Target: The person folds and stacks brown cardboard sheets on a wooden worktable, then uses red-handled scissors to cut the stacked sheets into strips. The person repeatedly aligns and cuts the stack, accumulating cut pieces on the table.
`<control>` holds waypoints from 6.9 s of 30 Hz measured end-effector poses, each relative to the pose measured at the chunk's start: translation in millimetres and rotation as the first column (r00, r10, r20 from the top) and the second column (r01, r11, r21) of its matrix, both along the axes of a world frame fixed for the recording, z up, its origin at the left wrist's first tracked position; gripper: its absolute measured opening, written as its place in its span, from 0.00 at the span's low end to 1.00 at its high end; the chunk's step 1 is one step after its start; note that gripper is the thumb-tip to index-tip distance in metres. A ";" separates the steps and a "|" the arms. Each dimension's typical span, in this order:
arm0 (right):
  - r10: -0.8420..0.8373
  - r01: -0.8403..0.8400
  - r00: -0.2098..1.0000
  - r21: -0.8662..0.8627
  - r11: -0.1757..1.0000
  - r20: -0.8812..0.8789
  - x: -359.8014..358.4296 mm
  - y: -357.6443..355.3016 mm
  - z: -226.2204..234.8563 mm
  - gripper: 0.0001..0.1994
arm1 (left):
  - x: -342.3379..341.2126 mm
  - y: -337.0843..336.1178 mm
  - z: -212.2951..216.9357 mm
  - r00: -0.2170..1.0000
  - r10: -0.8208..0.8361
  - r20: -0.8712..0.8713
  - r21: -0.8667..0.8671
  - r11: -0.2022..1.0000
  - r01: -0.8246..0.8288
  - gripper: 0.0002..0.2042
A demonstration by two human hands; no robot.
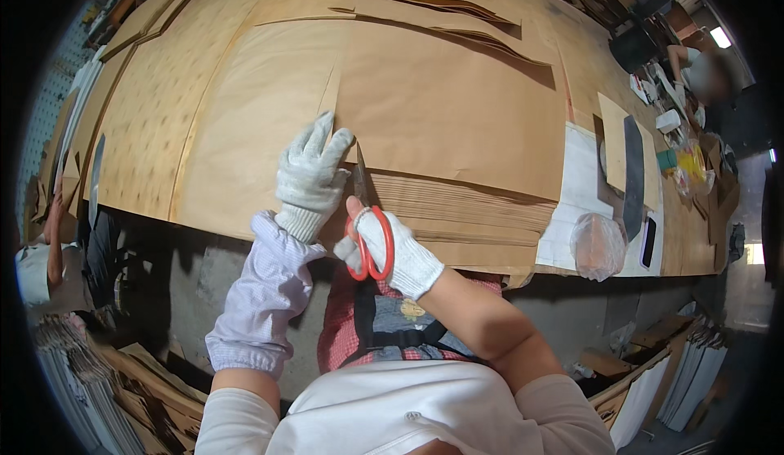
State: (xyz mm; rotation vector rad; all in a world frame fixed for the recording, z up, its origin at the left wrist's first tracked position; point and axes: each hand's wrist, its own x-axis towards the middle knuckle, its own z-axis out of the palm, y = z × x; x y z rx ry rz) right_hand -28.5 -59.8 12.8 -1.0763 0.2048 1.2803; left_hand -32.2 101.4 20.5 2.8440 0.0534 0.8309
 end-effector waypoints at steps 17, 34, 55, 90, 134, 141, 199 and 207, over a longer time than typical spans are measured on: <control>-0.158 0.152 0.982 0.065 0.986 0.107 15.8 -137.6 -5.8 0.36 | 26.1 -59.1 24.2 0.886 -0.321 -0.334 -0.010 0.941 0.337 0.30; -0.283 0.368 0.873 -0.157 0.916 0.396 37.5 -234.2 -60.1 0.23 | 35.9 -83.7 3.1 0.956 -0.099 -0.278 0.097 0.987 0.130 0.25; 0.025 -0.025 0.999 0.007 1.000 0.030 0.2 1.6 -6.7 0.25 | 0.7 2.6 -9.1 0.999 -0.018 0.031 -0.045 0.999 0.019 0.25; -0.359 0.453 0.878 -0.311 0.835 0.315 39.4 -216.5 -31.0 0.16 | 32.7 -80.2 -1.5 0.964 -0.095 -0.249 0.076 0.990 0.117 0.29; -0.146 0.266 0.868 -0.196 0.944 0.475 14.9 -207.2 -67.0 0.21 | 35.0 -73.6 -3.9 0.968 -0.099 -0.232 0.129 0.983 0.131 0.24; -0.329 0.425 0.893 -0.335 0.841 0.307 40.3 -214.2 -6.8 0.18 | 28.3 -69.8 -1.1 0.994 -0.057 -0.094 0.164 0.984 0.072 0.27; -0.148 0.241 0.836 -0.110 0.964 0.528 14.3 -176.2 9.9 0.23 | -3.5 -11.7 -26.6 0.999 -0.007 0.040 -0.168 0.986 0.014 0.33; 0.046 -0.043 0.999 0.129 0.991 -0.021 1.4 -12.9 -13.8 0.25 | -6.3 0.0 -17.5 1.000 -0.008 -0.012 -0.113 0.994 0.006 0.28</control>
